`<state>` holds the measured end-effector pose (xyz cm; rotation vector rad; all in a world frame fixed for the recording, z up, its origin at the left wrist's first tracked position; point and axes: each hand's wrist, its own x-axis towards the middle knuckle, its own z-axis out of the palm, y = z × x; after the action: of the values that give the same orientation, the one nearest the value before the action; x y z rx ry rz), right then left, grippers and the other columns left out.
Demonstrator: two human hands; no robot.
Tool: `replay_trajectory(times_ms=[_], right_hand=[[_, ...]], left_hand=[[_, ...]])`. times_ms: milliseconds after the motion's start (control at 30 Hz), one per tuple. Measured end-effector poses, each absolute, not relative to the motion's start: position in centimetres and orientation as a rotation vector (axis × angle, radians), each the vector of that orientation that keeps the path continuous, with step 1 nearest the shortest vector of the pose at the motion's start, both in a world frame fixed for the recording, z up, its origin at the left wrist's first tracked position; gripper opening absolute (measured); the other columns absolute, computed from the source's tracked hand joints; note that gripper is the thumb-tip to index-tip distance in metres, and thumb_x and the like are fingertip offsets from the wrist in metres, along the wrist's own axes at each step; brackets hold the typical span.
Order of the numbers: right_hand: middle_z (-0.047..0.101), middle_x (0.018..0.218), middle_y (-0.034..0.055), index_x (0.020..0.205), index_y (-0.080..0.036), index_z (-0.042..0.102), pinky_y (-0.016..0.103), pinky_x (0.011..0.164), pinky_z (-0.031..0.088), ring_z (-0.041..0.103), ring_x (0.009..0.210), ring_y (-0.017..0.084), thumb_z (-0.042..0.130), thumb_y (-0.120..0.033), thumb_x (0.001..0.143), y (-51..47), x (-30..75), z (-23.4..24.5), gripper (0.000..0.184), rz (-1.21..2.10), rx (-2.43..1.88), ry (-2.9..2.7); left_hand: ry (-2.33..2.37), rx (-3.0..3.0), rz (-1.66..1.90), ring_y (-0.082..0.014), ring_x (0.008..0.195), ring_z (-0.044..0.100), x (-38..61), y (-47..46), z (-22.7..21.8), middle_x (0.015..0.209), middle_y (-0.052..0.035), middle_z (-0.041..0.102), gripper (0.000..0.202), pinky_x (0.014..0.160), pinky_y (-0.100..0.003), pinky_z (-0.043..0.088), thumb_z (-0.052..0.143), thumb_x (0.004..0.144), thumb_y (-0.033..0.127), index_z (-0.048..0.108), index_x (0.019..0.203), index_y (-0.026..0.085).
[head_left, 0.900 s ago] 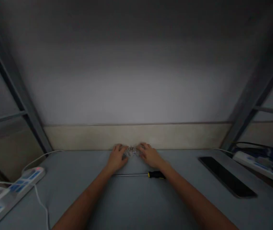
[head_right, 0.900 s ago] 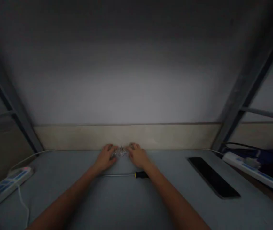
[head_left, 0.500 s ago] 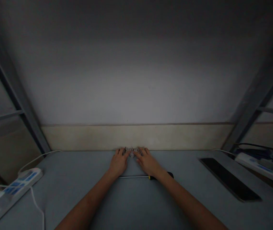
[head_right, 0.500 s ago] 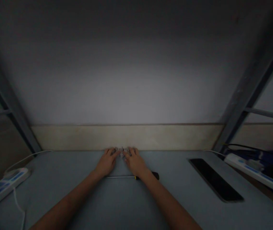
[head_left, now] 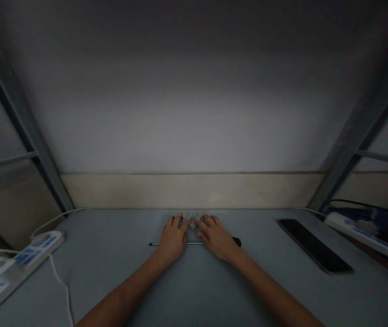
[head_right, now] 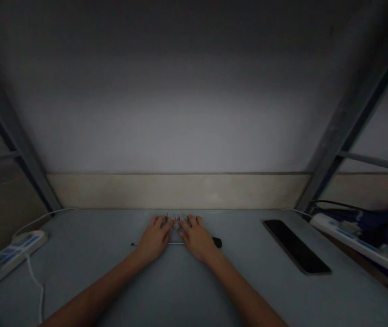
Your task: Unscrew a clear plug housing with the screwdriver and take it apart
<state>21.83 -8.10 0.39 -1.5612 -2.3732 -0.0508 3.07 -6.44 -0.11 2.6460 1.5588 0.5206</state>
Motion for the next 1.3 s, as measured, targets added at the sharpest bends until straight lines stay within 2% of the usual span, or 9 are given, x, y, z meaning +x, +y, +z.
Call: replay_trajectory(times_ms=[167, 433, 700, 900, 1100, 1300], right_hand=[[0.049, 0.136, 0.011, 0.131, -0.02, 0.05, 0.051, 0.103, 0.044, 0.05, 0.123, 0.026, 0.054, -0.033, 0.094, -10.6, 21.9, 0.0, 0.04, -0.044, -1.624, -2.338], [0.042, 0.142, 0.0117, 0.136, -0.023, 0.047, 0.054, 0.105, 0.041, 0.043, 0.13, 0.029, 0.054, -0.034, 0.094, -14.2, 21.6, -0.9, 0.044, -0.022, -1.751, -2.284], [0.041, 0.142, 0.0111, 0.136, -0.026, 0.048, 0.057, 0.104, 0.039, 0.035, 0.134, 0.033, 0.055, -0.033, 0.092, -16.7, 21.8, -0.8, 0.045, 0.054, -1.769, -2.293], [0.048, 0.139, 0.0148, 0.135, -0.028, 0.053, 0.061, 0.098, 0.043, 0.04, 0.127, 0.04, 0.057, -0.037, 0.087, -18.6, 21.9, -0.8, 0.049, 0.129, -1.774, -2.246], [0.047, 0.141, 0.0072, 0.137, -0.034, 0.049, 0.053, 0.106, 0.043, 0.041, 0.131, 0.031, 0.056, -0.036, 0.088, -19.6, 23.4, -0.5, 0.05, 0.234, -1.685, -2.207], [0.035, 0.149, 0.0087, 0.141, -0.029, 0.041, 0.048, 0.114, 0.037, 0.038, 0.137, 0.025, 0.042, -0.043, 0.095, -20.8, 26.7, -0.3, 0.048, 0.302, -1.632, -2.096]], left_hand=[[1.551, 2.639, 0.542, -0.031, 0.124, 0.044, 3.5, -8.9, -0.4, 0.133, -0.0106, 0.054, 0.041, 0.1, -0.046, 0.044, 0.05, 0.094, 0.025, 0.054, 0.135, 0.025], [1.554, 2.618, 0.546, -0.035, 0.126, 0.042, 3.8, -12.4, -0.6, 0.135, -0.0119, 0.052, 0.042, 0.101, -0.051, 0.044, 0.053, 0.094, 0.032, 0.054, 0.135, 0.025], [1.543, 2.595, 0.528, -0.0388, 0.13, 0.04, 3.6, -15.6, -1.1, 0.14, -0.0131, 0.049, 0.05, 0.104, -0.055, 0.041, 0.056, 0.091, 0.029, 0.05, 0.14, 0.025], [1.485, 2.597, 0.553, -0.0382, 0.132, 0.039, 3.2, -17.0, -1.7, 0.143, -0.0112, 0.048, 0.056, 0.103, -0.056, 0.041, 0.057, 0.089, 0.027, 0.045, 0.143, 0.031], [1.406, 2.597, 0.629, -0.0376, 0.134, 0.037, 2.4, -17.0, -2.7, 0.143, -0.0099, 0.047, 0.055, 0.105, -0.058, 0.04, 0.058, 0.087, 0.025, 0.047, 0.141, 0.031], [1.208, 2.521, 0.866, -0.0333, 0.136, 0.037, 1.3, -17.3, -1.8, 0.15, -0.0118, 0.035, 0.056, 0.109, -0.055, 0.039, 0.055, 0.086, 0.015, 0.044, 0.14, 0.029]])
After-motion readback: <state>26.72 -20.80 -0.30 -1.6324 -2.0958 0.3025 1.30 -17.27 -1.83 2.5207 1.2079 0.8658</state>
